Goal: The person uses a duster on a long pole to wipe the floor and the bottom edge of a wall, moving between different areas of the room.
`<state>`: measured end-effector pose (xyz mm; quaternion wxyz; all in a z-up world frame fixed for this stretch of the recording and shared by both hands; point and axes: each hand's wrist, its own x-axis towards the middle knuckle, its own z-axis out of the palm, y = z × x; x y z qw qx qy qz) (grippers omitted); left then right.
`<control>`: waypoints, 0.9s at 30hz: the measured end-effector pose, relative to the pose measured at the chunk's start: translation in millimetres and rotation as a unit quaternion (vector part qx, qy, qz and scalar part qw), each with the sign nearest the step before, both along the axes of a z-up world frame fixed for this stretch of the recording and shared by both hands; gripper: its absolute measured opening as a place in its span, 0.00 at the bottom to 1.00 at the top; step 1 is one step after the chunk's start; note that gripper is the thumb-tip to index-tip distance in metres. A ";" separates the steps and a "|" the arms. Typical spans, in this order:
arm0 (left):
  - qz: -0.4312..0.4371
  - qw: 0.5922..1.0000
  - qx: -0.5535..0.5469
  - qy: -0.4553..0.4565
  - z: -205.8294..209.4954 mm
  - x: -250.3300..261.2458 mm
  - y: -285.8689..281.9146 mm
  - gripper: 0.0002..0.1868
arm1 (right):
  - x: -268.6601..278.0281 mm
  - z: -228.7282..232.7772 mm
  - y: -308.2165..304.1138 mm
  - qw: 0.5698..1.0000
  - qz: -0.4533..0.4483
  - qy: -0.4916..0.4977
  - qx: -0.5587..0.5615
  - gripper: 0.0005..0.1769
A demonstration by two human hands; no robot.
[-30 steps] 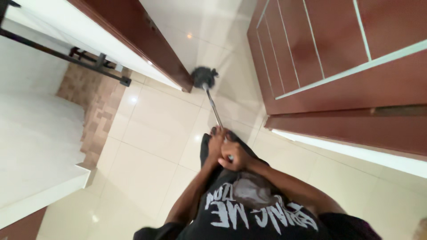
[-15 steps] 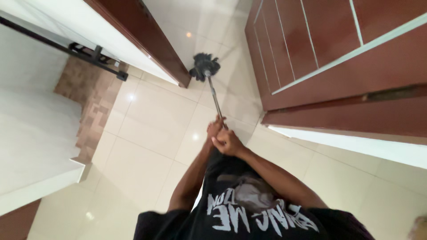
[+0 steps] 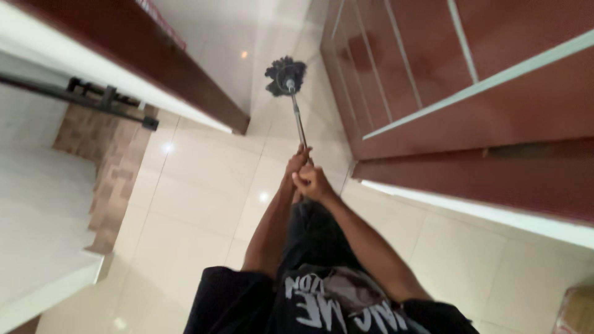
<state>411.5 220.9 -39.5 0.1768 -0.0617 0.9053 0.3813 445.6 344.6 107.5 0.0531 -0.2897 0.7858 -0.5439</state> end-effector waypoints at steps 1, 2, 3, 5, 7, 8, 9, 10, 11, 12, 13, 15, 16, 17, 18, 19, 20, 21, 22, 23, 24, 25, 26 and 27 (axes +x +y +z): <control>-0.036 0.993 0.038 0.109 3.8 8.4 0.4 0.36 | 0.7 5.3 -0.1 1.000 -0.030 -0.006 0.000 0.20; -0.072 0.972 0.073 0.211 9.6 33.5 -0.4 0.46 | 7.8 13.3 3.4 0.998 -0.039 -0.037 0.016 0.21; -0.087 0.970 0.046 0.223 15.6 48.7 4.3 0.43 | 16.1 23.4 9.9 0.996 -0.048 -0.068 0.032 0.23; -0.102 0.988 -0.038 0.106 27.9 72.6 33.9 0.37 | 36.3 46.3 31.0 0.994 -0.061 -0.082 0.036 0.21; -0.128 0.988 -0.080 0.042 39.3 78.9 50.5 0.31 | 46.0 64.0 49.8 0.995 -0.046 -0.017 -0.081 0.12; -0.149 0.984 -0.096 0.018 42.6 77.8 59.7 0.28 | 45.1 66.5 57.3 0.995 -0.049 -0.017 -0.083 0.12; -0.170 0.979 -0.114 -0.011 42.8 70.5 65.3 0.26 | 41.5 64.5 62.9 0.997 -0.039 -0.023 -0.056 0.14; -0.187 0.972 -0.136 -0.034 40.0 56.2 67.3 0.23 | 36.2 59.0 64.8 0.999 -0.034 -0.026 -0.026 0.17; -0.198 0.966 -0.155 -0.060 34.3 35.7 64.0 0.20 | 25.0 48.7 60.5 0.999 -0.040 -0.024 -0.025 0.17; -0.201 0.966 -0.160 -0.042 27.2 19.7 58.7 0.20 | 8.9 35.0 53.1 0.998 -0.055 -0.009 -0.014 0.16; -0.187 0.969 -0.162 -0.023 19.2 0.9 51.2 0.22 | -9.1 21.3 44.2 0.998 -0.070 0.005 -0.002 0.16; -0.133 0.983 -0.126 0.004 5.1 -38.9 38.0 0.25 | -43.7 -0.7 22.6 0.996 -0.087 0.025 -0.007 0.14; -0.114 0.989 -0.096 -0.003 -0.3 -53.9 26.5 0.27 | -54.2 -7.5 12.7 0.993 -0.110 0.002 -0.038 0.14; -0.100 0.993 -0.068 -0.012 -3.7 -63.7 18.6 0.28 | -57.6 -10.5 7.0 0.989 -0.133 -0.022 -0.068 0.14; -0.093 0.994 -0.046 -0.019 -4.0 -66.7 14.7 0.30 | -55.7 -9.0 6.2 0.988 -0.136 -0.023 -0.070 0.14; -0.075 0.997 -0.014 0.002 -2.8 -66.5 13.2 0.29 | -53.0 -5.8 6.6 0.988 -0.144 -0.011 -0.050 0.17; -0.076 0.997 -0.019 0.004 -0.2 -63.3 12.2 0.29 | -54.7 -2.8 4.6 0.988 -0.151 0.005 -0.034 0.20; -0.097 0.994 -0.023 0.037 4.1 -50.8 15.3 0.28 | -48.8 2.4 4.9 0.988 -0.152 0.007 -0.039 0.20; -0.118 0.991 -0.020 0.068 9.4 -33.7 24.7 0.27 | -31.0 11.2 14.5 0.990 -0.140 -0.005 -0.029 0.20; -0.202 0.967 -0.073 0.134 15.7 -17.0 30.4 0.25 | -12.4 20.8 23.0 0.992 -0.127 -0.017 -0.020 0.21; -0.280 0.931 -0.125 0.196 22.7 4.6 36.3 0.23 | 8.4 30.9 32.1 0.988 -0.147 -0.046 0.002 0.21; -0.249 0.958 -0.067 0.129 32.0 34.6 43.4 0.35 | 30.8 42.1 42.4 0.983 -0.166 -0.075 0.025 0.21; -0.213 0.975 -0.011 0.065 41.5 58.3 50.6 0.47 | 47.3 53.4 56.2 0.989 -0.130 -0.073 0.024 0.21; -0.210 0.975 -0.012 0.068 47.9 72.6 63.4 0.47 | 59.6 61.9 69.3 0.993 -0.093 -0.071 0.023 0.22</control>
